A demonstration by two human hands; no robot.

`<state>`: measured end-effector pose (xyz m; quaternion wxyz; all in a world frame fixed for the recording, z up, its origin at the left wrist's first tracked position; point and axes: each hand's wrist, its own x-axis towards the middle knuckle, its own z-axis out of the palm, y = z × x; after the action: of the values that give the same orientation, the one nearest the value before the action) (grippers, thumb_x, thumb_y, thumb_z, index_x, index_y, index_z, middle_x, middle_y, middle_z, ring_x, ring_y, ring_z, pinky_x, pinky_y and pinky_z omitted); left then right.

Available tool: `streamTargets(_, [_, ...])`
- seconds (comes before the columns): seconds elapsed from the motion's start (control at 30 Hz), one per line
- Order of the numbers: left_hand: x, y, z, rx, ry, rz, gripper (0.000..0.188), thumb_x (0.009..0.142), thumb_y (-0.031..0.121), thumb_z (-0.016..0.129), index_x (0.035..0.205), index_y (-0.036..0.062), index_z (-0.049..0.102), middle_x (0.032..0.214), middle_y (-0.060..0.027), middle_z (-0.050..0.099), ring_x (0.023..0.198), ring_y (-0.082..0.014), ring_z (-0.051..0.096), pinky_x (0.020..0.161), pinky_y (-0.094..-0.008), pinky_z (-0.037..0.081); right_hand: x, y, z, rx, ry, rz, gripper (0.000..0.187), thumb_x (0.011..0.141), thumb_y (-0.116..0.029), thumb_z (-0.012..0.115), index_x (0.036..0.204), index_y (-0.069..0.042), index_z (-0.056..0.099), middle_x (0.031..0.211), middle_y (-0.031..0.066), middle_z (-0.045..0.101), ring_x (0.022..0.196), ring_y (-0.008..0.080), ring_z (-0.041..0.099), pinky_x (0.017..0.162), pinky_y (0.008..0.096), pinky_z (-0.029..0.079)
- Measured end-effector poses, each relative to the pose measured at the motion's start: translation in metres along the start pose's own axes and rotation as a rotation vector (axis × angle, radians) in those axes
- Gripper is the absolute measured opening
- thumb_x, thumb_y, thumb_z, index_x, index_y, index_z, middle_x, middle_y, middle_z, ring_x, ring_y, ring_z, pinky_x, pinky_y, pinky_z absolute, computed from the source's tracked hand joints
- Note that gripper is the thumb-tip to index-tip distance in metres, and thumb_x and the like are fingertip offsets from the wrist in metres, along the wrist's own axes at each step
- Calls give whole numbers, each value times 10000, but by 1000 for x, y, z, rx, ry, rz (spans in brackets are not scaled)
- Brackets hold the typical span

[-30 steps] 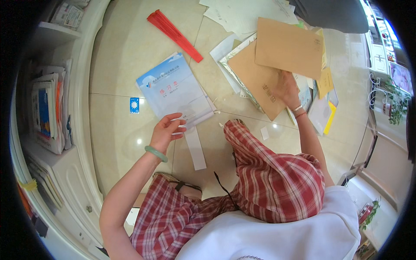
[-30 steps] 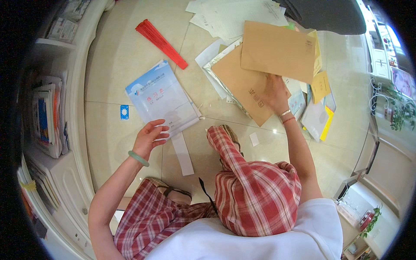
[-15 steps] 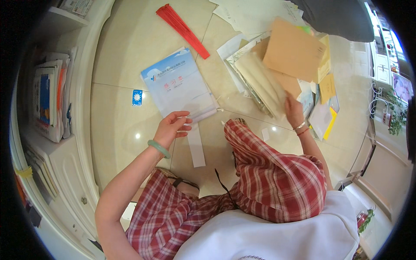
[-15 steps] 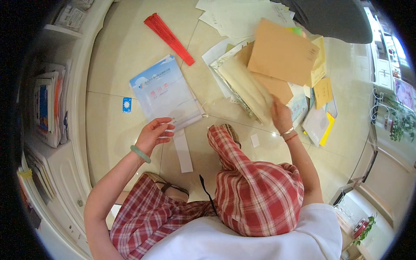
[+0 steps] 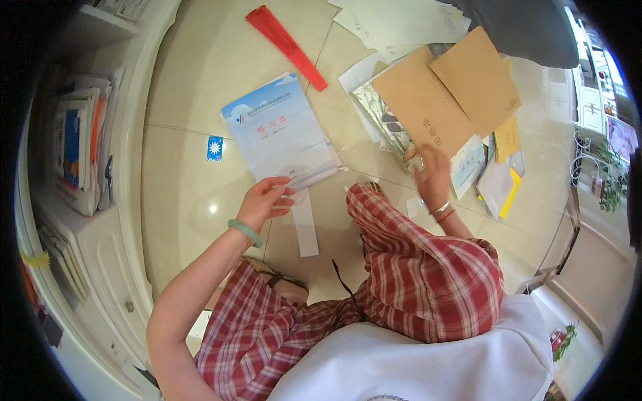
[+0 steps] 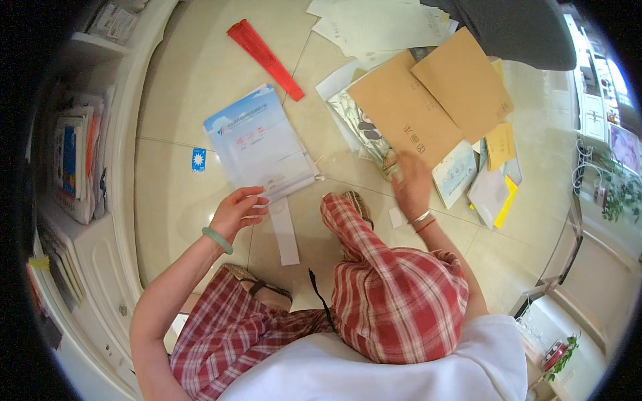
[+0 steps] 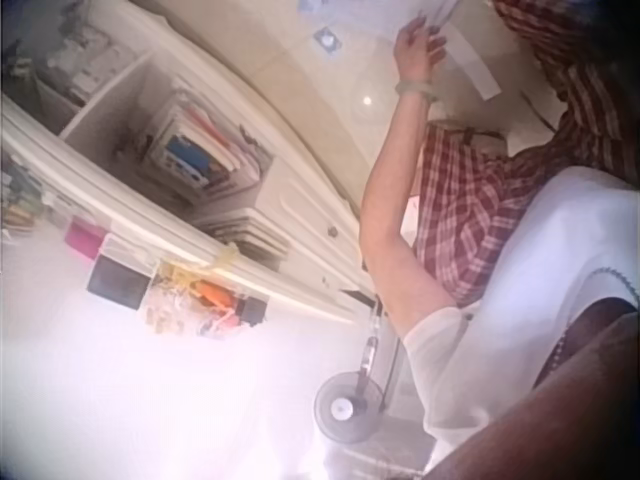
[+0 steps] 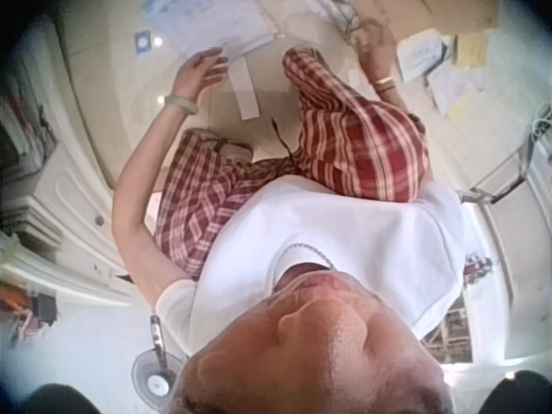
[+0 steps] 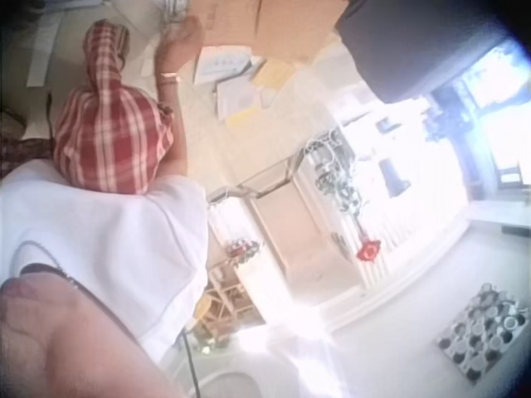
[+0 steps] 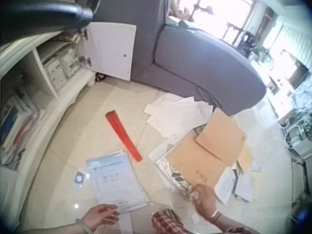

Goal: The person sits on the floor and sorts through a pile of stationery items, including notebooks, folders, and plastic-wrapped paper pads. They pick up items, flip through pages, and place them into a white cabinet shelf.

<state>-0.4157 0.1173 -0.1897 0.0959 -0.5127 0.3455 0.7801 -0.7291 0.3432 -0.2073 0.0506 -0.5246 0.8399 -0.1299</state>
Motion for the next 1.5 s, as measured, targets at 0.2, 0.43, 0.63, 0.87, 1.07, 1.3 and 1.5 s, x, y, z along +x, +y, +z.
streamTargets(0.2, [5,-16,-5,8,-22,-41,300,936,228,492,1203,94,512,1074,-60,601,920,-142,590,784,-295,486,-24,19,21,114,84,177,467,736,-100,667,1181,-77,525,1247,132,491,1150,317,458,961,421,357])
streamTargets(0.43, [21,-25,5,7,-69,-145,270,930,213,501,1172,95,529,1060,-64,610,890,-163,607,745,-298,506,36,161,-13,742,296,1137,935,751,-448,691,1410,-32,174,1261,155,498,1027,253,552,772,439,470])
streamTargets(0.63, [27,16,31,44,-149,-99,315,920,244,527,1204,106,516,1092,-71,600,920,-174,601,776,-314,503,66,133,38,320,235,683,720,701,-188,747,1267,22,355,1123,179,579,1035,290,561,907,392,442])
streamTargets(0.87, [74,57,66,-9,27,120,613,880,270,601,1380,110,284,1201,-135,529,1050,-230,555,806,-379,500,58,65,31,1076,242,861,552,802,-32,621,1312,-57,413,1004,74,590,687,164,630,487,275,508])
streamTargets(1.07, [128,70,137,128,218,206,831,819,311,669,1431,138,134,1239,-158,484,1055,-228,522,770,-368,497,39,239,-32,479,502,1000,799,741,-361,740,1350,-27,345,1243,146,494,1014,215,557,722,310,495])
streamTargets(1.3, [153,73,156,180,137,290,589,835,37,592,1321,92,263,973,-123,599,774,-180,616,561,-285,505,80,211,-42,1129,411,869,749,775,-229,718,1335,25,290,980,96,621,689,154,593,570,260,478])
streamTargets(1.5, [95,28,151,62,129,66,561,840,44,589,1312,102,291,966,-114,600,788,-181,622,553,-285,523,4,103,-34,1472,-190,1054,134,868,-116,589,887,10,550,658,51,559,479,148,538,418,278,432])
